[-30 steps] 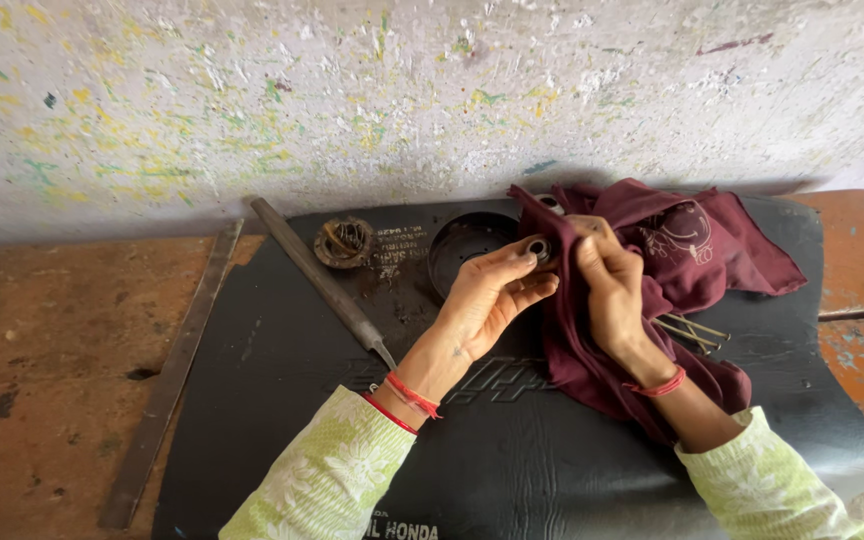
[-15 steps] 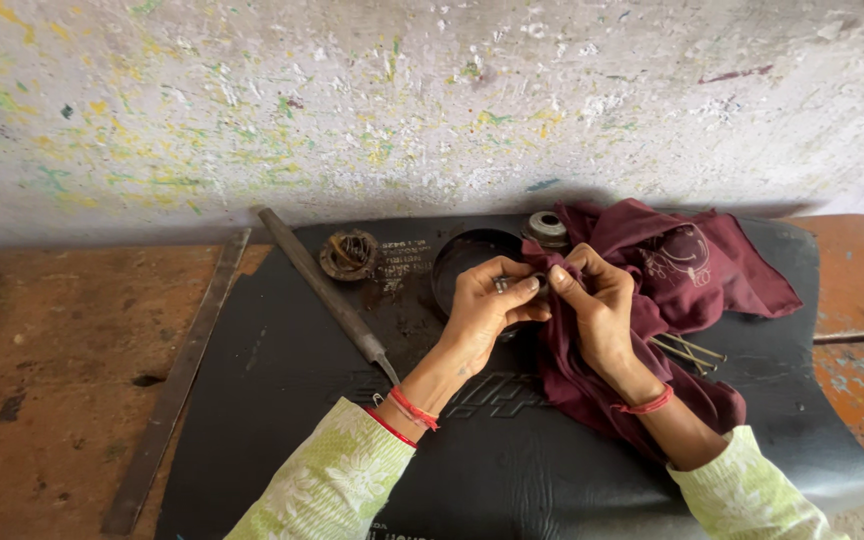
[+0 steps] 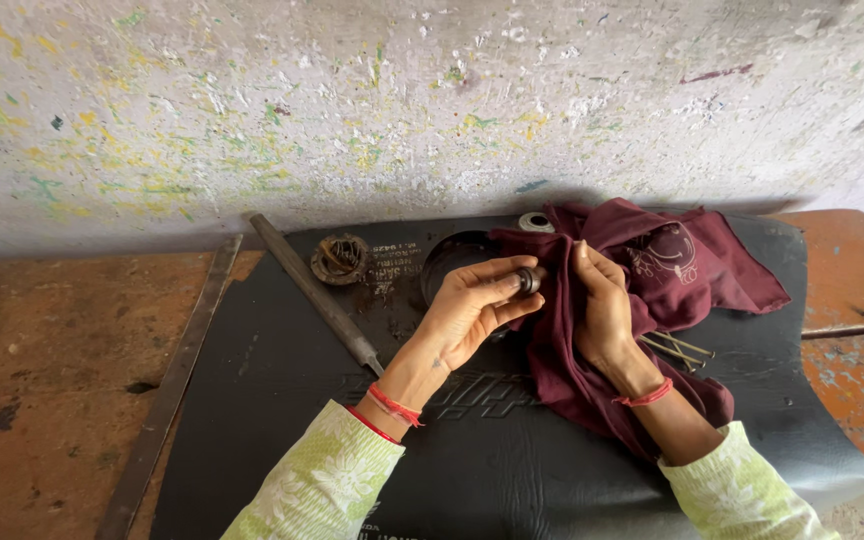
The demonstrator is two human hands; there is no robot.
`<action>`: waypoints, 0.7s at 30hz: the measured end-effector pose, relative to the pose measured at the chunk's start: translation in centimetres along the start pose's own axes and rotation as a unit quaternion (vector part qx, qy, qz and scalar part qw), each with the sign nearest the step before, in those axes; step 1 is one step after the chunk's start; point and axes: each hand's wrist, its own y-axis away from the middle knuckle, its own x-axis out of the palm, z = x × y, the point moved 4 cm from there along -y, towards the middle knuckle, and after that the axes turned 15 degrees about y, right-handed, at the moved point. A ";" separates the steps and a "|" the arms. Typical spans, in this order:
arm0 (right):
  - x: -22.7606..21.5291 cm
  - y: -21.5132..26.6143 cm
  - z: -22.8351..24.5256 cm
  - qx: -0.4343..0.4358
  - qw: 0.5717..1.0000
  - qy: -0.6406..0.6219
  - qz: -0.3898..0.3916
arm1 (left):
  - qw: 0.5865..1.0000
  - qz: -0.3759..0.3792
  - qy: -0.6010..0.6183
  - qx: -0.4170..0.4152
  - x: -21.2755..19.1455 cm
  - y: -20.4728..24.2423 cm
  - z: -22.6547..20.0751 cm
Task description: The person cleans several small mechanical parts, including a circular housing and cylindrical components, using a maroon cloth. They wipe each part individually, rotate them to access different surfaces, and place them back on the workbench.
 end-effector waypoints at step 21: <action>-0.6 0.0 -1.1 -0.021 0.995 0.102 0.007 | 0.995 -0.034 -0.094 0.025 -1.9 -0.5 1.6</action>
